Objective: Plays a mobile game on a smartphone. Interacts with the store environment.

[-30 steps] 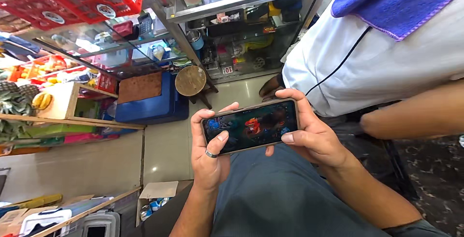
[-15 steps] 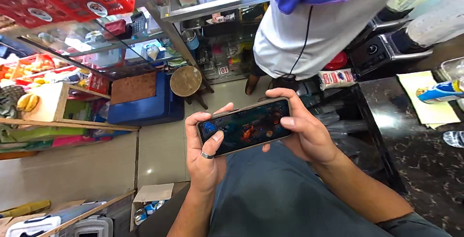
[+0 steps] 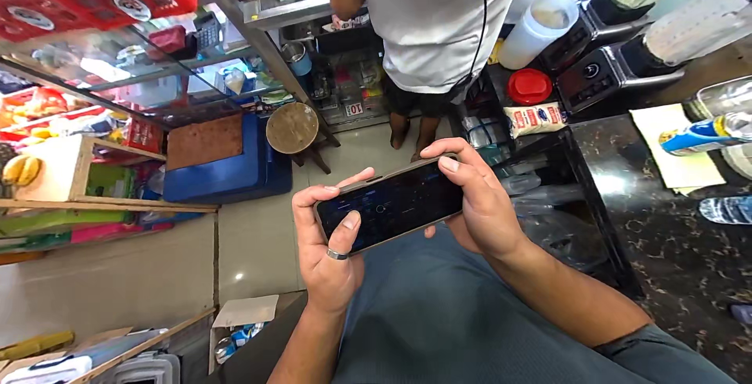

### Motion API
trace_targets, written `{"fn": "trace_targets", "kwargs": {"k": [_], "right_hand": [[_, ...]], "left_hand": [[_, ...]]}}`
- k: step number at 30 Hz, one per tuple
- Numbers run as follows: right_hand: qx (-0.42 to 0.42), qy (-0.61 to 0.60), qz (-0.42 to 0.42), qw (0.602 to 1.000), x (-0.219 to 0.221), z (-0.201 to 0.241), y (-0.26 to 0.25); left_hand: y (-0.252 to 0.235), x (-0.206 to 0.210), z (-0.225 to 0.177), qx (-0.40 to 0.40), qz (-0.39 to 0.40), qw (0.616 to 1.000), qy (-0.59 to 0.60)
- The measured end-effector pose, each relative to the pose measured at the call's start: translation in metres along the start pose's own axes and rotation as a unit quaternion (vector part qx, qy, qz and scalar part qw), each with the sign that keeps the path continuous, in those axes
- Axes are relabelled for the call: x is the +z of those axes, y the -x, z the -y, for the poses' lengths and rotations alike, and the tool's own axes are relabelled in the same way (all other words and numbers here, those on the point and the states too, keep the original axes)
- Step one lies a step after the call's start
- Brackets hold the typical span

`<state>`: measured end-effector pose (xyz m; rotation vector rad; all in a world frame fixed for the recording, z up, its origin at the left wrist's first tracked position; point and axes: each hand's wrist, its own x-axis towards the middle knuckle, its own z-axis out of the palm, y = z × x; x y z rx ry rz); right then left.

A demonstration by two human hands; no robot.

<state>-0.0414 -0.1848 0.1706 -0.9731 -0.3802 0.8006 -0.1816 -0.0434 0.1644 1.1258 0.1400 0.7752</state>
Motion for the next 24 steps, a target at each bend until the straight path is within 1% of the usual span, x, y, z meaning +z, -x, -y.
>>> {"fn": "trace_targets", "kwargs": {"k": [3,5,8,24], "right_hand": [[-0.006,-0.006,0.048,0.999,-0.0032,0.0003,0.0019],[-0.010,0.011,0.063,0.998,-0.0033,0.0016,0.0025],[-0.007,0.021,0.063,0.998,-0.0033,0.0035,0.0037],[0.005,0.017,0.050,0.999,-0.0052,0.0035,0.0065]], "left_hand": [[-0.0006,-0.0001,-0.0010,-0.016,-0.020,1.000,0.016],[-0.0015,-0.0007,-0.0015,-0.034,-0.038,0.998,0.027],[-0.0022,0.0000,-0.0020,-0.050,-0.047,0.997,0.037],[-0.0012,0.0019,-0.0021,-0.042,-0.039,0.998,0.039]]}}
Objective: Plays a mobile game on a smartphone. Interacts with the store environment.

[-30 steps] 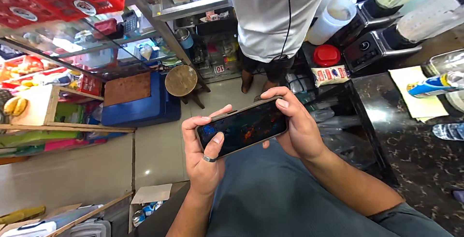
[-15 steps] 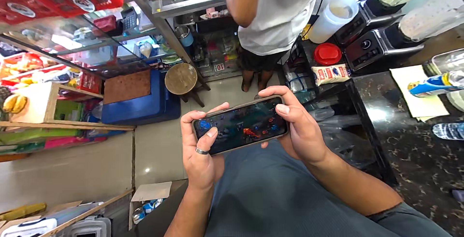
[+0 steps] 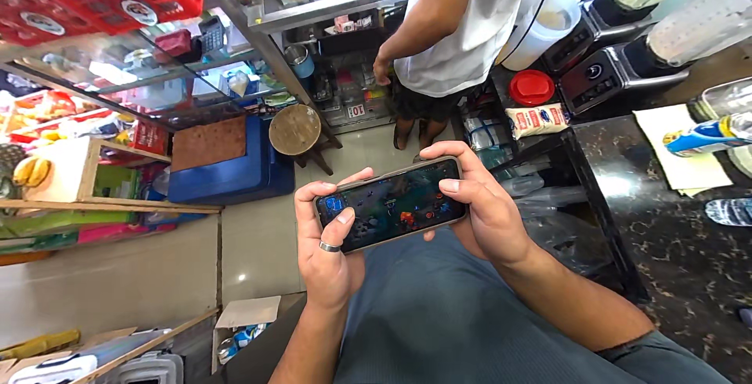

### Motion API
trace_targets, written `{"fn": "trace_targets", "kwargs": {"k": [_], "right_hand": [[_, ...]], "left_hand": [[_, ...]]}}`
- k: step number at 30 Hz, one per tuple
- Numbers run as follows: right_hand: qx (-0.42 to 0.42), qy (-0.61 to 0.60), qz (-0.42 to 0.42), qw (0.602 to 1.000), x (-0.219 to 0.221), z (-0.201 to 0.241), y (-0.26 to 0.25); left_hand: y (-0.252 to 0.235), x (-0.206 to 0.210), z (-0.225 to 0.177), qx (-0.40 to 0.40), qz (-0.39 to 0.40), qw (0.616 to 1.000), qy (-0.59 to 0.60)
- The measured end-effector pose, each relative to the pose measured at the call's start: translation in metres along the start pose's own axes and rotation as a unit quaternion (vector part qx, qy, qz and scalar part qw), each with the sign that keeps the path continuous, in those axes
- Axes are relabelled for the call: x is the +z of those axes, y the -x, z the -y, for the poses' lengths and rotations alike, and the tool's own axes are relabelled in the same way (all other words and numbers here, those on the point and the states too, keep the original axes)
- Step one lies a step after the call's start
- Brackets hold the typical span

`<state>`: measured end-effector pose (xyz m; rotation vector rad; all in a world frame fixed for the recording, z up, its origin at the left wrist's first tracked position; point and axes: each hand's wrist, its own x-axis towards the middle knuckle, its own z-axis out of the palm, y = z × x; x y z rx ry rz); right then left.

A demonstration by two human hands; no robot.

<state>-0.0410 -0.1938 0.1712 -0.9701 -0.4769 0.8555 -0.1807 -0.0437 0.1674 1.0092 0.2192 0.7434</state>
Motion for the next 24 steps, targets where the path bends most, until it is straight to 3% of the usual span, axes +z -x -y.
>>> {"fn": "trace_targets", "kwargs": {"k": [24], "right_hand": [[0.008,0.027,-0.036,0.999,0.0064,-0.0006,-0.0008]], "left_hand": [[0.0010,-0.0010,-0.0006,0.018,0.009,1.000,-0.011]]}}
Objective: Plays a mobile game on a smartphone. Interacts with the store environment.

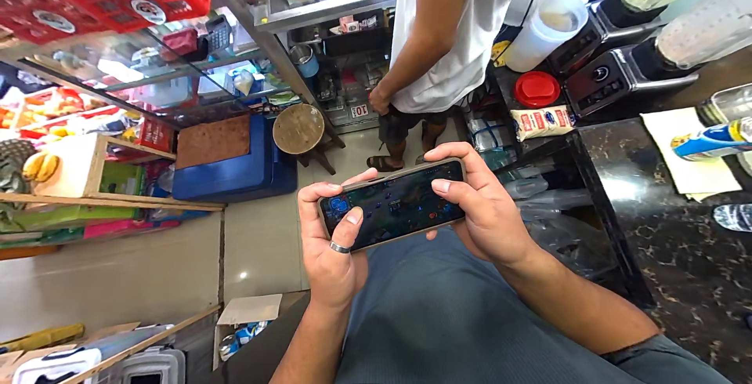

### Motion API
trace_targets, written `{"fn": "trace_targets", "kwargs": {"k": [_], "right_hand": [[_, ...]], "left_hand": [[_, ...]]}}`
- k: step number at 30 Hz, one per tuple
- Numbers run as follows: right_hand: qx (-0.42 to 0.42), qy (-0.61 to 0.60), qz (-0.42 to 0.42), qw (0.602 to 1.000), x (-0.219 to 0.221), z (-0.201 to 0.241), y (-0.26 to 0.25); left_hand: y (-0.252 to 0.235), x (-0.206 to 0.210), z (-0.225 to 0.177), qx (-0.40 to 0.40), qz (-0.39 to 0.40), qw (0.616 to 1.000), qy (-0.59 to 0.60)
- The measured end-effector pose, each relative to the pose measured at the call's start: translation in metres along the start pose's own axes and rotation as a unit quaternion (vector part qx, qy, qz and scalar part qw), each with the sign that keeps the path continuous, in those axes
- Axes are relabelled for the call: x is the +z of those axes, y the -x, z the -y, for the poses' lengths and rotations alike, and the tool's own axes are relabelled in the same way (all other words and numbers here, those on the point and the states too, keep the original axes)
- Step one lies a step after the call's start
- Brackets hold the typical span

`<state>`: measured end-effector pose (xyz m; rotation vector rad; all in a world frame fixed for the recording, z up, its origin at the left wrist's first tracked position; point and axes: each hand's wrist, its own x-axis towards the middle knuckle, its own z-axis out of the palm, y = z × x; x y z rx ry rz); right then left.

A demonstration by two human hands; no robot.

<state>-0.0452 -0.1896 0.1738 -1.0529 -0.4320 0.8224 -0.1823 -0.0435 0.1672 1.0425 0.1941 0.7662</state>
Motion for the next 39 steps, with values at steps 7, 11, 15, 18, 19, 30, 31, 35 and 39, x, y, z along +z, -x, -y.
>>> {"fn": "trace_targets", "kwargs": {"k": [7,11,15,18,19,30,31,35,39], "right_hand": [[-0.005,0.001,-0.034,0.999,0.005,-0.003,-0.001],[-0.003,-0.003,-0.040,0.999,0.006,-0.003,0.000],[0.000,0.003,-0.039,0.999,0.006,-0.004,0.000],[0.002,0.001,-0.042,0.999,0.006,-0.004,0.000],[0.002,0.000,-0.042,0.999,0.006,-0.004,0.000],[-0.004,-0.036,0.033,0.999,-0.002,-0.004,-0.001],[-0.002,-0.041,0.047,0.998,-0.003,-0.004,-0.001],[0.011,-0.042,0.074,0.996,-0.007,-0.001,0.000],[0.019,-0.036,0.077,0.996,-0.006,0.000,0.000]], "left_hand": [[0.000,0.002,0.001,0.019,-0.003,1.000,-0.019],[0.001,0.002,0.001,0.019,-0.011,0.999,-0.026],[0.000,0.003,0.002,0.018,-0.024,0.999,-0.042],[0.000,0.003,0.002,0.021,-0.031,0.998,-0.049],[0.001,0.004,0.002,0.020,-0.031,0.998,-0.050],[0.000,0.004,-0.001,0.015,-0.046,0.998,-0.048],[0.000,0.004,-0.001,0.014,-0.048,0.998,-0.047],[0.000,0.005,-0.002,0.011,-0.056,0.997,-0.055],[0.000,0.005,-0.003,0.004,-0.065,0.996,-0.054]]}}
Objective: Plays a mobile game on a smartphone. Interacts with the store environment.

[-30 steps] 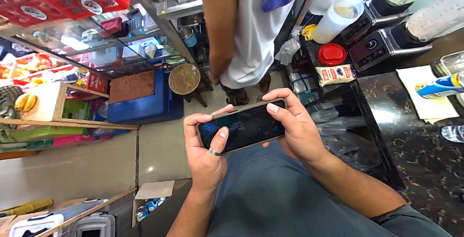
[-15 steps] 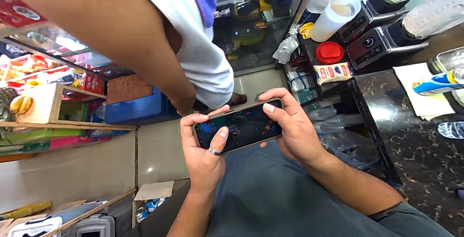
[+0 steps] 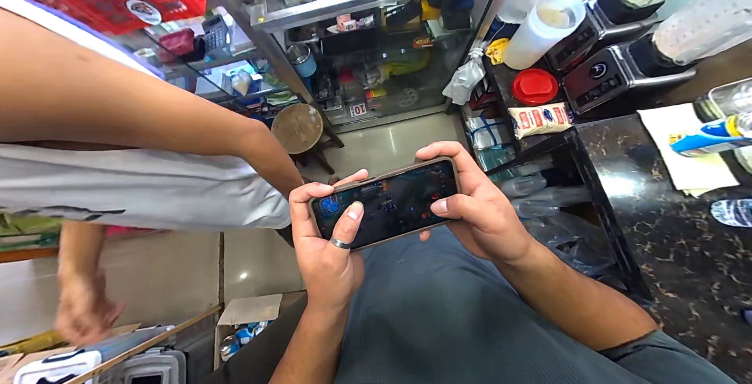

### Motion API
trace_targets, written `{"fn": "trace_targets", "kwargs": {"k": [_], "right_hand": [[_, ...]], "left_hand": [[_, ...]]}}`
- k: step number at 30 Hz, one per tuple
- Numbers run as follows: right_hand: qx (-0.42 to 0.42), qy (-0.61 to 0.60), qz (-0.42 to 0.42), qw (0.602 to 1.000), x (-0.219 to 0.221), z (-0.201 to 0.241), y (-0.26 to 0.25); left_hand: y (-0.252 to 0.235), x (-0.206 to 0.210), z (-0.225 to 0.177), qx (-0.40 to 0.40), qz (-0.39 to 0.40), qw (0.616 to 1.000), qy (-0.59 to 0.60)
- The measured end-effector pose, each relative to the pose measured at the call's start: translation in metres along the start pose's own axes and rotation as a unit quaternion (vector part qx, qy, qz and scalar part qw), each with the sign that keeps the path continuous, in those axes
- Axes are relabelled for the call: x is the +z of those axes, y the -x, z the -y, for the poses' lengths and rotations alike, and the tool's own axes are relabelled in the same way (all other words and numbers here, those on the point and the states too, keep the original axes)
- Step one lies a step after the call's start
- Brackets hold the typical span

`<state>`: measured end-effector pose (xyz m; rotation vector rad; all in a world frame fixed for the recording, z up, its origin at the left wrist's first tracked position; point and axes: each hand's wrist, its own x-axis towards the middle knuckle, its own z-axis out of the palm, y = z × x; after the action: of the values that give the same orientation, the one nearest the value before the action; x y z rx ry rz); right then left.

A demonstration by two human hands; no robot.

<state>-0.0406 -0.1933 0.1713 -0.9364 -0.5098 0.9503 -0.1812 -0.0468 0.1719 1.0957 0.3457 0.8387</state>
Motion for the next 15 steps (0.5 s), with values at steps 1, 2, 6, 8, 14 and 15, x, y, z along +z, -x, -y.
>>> {"fn": "trace_targets", "kwargs": {"k": [1,2,6,8,14,15], "right_hand": [[-0.001,0.002,0.003,1.000,-0.0003,0.0000,0.0001],[-0.003,0.006,0.006,1.000,-0.0004,0.0002,0.0003],[-0.006,0.042,0.032,0.999,-0.0020,0.0022,0.0014],[-0.008,0.066,0.037,0.997,-0.0014,0.0035,0.0016],[-0.014,0.053,-0.010,0.998,0.0022,-0.0017,-0.0008],[-0.013,0.048,-0.015,0.999,0.0027,-0.0021,-0.0011]], "left_hand": [[0.0000,0.0002,0.0001,0.000,-0.002,1.000,0.002],[0.0000,0.0003,0.0000,-0.001,-0.003,1.000,0.004],[-0.0001,0.0002,-0.0017,0.003,-0.003,1.000,0.004],[-0.0006,0.0002,-0.0024,0.007,-0.002,1.000,0.000],[-0.0005,0.0008,-0.0020,0.015,0.005,1.000,-0.010],[-0.0005,0.0007,-0.0018,0.015,0.004,1.000,-0.012]]}}
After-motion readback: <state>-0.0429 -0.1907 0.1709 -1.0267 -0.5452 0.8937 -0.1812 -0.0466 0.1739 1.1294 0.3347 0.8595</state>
